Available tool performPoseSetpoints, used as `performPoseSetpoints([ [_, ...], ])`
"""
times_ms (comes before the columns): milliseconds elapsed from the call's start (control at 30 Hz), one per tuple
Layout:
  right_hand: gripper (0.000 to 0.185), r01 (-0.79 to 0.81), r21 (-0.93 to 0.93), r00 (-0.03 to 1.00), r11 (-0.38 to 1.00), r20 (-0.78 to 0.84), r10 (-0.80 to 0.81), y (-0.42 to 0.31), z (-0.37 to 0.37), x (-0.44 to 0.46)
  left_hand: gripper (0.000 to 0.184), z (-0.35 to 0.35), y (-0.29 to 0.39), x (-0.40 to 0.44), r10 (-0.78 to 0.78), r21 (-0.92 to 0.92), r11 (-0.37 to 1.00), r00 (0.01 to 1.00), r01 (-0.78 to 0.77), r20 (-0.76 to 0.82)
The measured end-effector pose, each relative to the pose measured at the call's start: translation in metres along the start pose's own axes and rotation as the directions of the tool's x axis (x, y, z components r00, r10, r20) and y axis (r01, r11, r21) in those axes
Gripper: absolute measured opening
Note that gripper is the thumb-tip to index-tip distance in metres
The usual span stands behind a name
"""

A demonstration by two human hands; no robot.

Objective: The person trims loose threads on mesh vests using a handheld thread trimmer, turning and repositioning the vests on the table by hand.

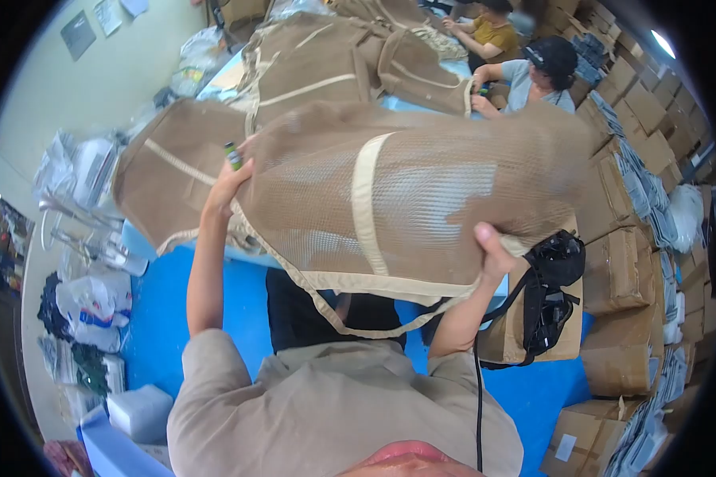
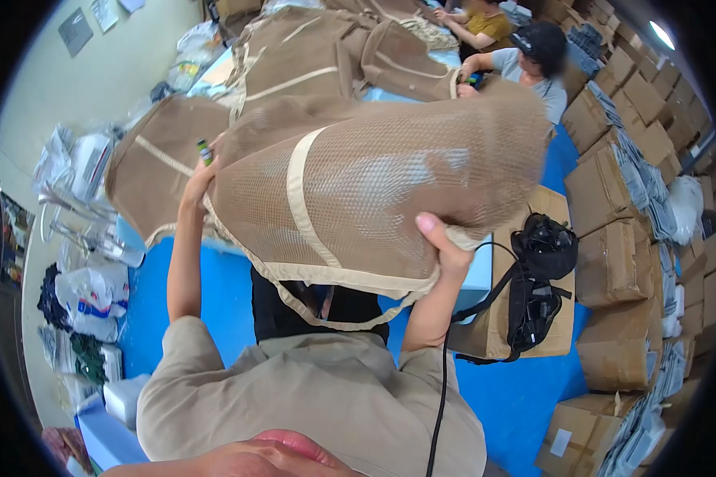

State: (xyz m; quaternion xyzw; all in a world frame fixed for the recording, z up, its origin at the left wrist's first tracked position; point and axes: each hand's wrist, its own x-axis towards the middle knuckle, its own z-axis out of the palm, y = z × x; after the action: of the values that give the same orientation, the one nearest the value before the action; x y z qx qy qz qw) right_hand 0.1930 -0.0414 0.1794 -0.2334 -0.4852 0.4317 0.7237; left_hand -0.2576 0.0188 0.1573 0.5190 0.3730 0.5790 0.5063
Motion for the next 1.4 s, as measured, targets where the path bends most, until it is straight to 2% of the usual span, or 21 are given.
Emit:
performPoseSetpoints([
  [100, 0.077, 0.003, -0.028, 0.998, 1.000, -0.057, -0.005, 0.011, 0.011, 0.020, 0.064, 0.009, 0.013, 0.015, 0.116, 0.033, 0.993, 0.987, -0.112, -0.115],
  [167, 0.076, -0.104, -0.060, 0.990, 0.993, -0.104, 0.097, 0.052, -0.003, 0.045, 0.058, -0.021, -0.025, 0.045, 0.083, 0.532, 0.839, 0.939, 0.116, -0.335],
  [200, 0.083, -0.145, -0.147, 0.981, 0.978, -0.146, 0.124, 0.091, -0.023, 0.057, 0.052, -0.023, -0.046, 0.056, 0.227, 0.554, 0.832, 0.913, -0.001, -0.340],
  [233, 0.091, -0.192, -0.230, 0.970, 0.954, -0.194, 0.149, 0.124, -0.040, 0.058, 0.052, -0.032, -0.065, 0.067, 0.217, 0.558, 0.830, 0.913, 0.013, -0.344],
  [267, 0.091, -0.204, -0.227, 0.967, 0.952, -0.198, 0.161, 0.138, -0.045, 0.048, 0.050, -0.042, -0.084, 0.079, 0.280, 0.687, 0.725, 0.892, 0.045, -0.355],
  [300, 0.100, -0.391, -0.296, 0.911, 0.871, -0.259, 0.321, 0.147, -0.050, 0.041, 0.049, -0.048, -0.102, 0.082, 0.344, 0.793, 0.603, 0.870, 0.083, -0.353],
  [333, 0.109, -0.559, -0.353, 0.825, 0.751, -0.329, 0.460, 0.154, -0.054, 0.035, 0.049, -0.054, -0.117, 0.078, 0.336, 0.791, 0.605, 0.871, 0.091, -0.358],
  [400, 0.116, -0.553, -0.313, 0.831, 0.772, -0.279, 0.482, 0.165, -0.064, 0.020, 0.049, -0.063, -0.133, 0.072, 0.020, 0.747, 0.592, 0.920, 0.304, -0.391],
  [433, 0.123, -0.553, -0.262, 0.831, 0.790, -0.237, 0.503, 0.169, -0.069, 0.007, 0.049, -0.061, -0.141, 0.063, 0.008, 0.744, 0.591, 0.920, 0.313, -0.393],
  [500, 0.113, -0.541, -0.221, 0.836, 0.811, -0.241, 0.492, 0.173, -0.071, -0.001, 0.038, -0.053, -0.142, 0.042, -0.176, 0.414, 0.810, 0.846, 0.415, -0.504],
  [533, 0.106, -0.583, -0.203, 0.812, 0.787, -0.123, 0.570, 0.177, -0.079, 0.003, 0.029, -0.054, -0.138, 0.036, -0.324, 0.210, 0.861, 0.817, 0.464, -0.477],
  [600, 0.100, -0.628, -0.189, 0.769, 0.755, 0.000, 0.639, 0.175, -0.078, 0.000, 0.027, -0.034, -0.111, 0.028, -0.368, 0.112, 0.892, 0.848, 0.437, -0.381],
  [700, 0.084, -0.502, -0.085, 0.858, 0.860, 0.078, 0.508, 0.136, -0.029, 0.010, 0.026, -0.023, -0.073, 0.029, -0.361, -0.072, 0.932, 0.916, 0.354, -0.174],
  [767, 0.079, -0.130, -0.377, 0.951, 0.917, 0.214, 0.223, 0.117, -0.006, 0.014, 0.026, -0.024, -0.058, 0.036, -0.156, -0.130, 0.981, 0.982, 0.142, -0.108],
  [800, 0.080, -0.118, -0.449, 0.921, 0.886, 0.284, 0.267, 0.102, 0.003, 0.021, 0.027, -0.014, -0.038, 0.040, -0.149, -0.162, 0.978, 0.981, 0.129, -0.122],
  [933, 0.079, -0.320, -0.363, 0.894, 0.875, 0.189, 0.406, 0.110, 0.015, 0.026, 0.026, 0.007, -0.003, 0.056, -0.137, 0.123, 0.979, 0.970, 0.164, -0.202],
  [1033, 0.067, -0.251, -0.218, 0.968, 0.943, -0.024, 0.252, 0.118, 0.021, 0.022, 0.028, 0.006, -0.012, 0.054, -0.046, 0.369, 0.922, 0.979, 0.118, -0.199],
  [1100, 0.061, -0.388, 0.074, 0.893, 0.919, -0.214, 0.395, 0.112, 0.015, 0.016, 0.030, 0.016, -0.010, 0.041, -0.080, 0.367, 0.917, 0.975, 0.154, -0.210],
  [1233, 0.054, -0.600, 0.258, 0.721, 0.757, -0.237, 0.652, 0.100, -0.020, -0.006, 0.038, 0.030, -0.023, 0.015, -0.127, 0.292, 0.942, 0.980, 0.168, -0.155],
  [1300, 0.048, -0.595, 0.292, 0.711, 0.749, -0.241, 0.660, 0.097, -0.030, -0.021, 0.038, 0.032, -0.040, 0.007, -0.177, 0.260, 0.941, 0.971, 0.215, -0.161],
  [1400, 0.044, -0.532, 0.520, 0.651, 0.669, -0.254, 0.715, 0.087, -0.038, -0.037, 0.034, 0.053, -0.052, -0.015, -0.287, -0.054, 0.958, 0.951, 0.283, -0.113],
])
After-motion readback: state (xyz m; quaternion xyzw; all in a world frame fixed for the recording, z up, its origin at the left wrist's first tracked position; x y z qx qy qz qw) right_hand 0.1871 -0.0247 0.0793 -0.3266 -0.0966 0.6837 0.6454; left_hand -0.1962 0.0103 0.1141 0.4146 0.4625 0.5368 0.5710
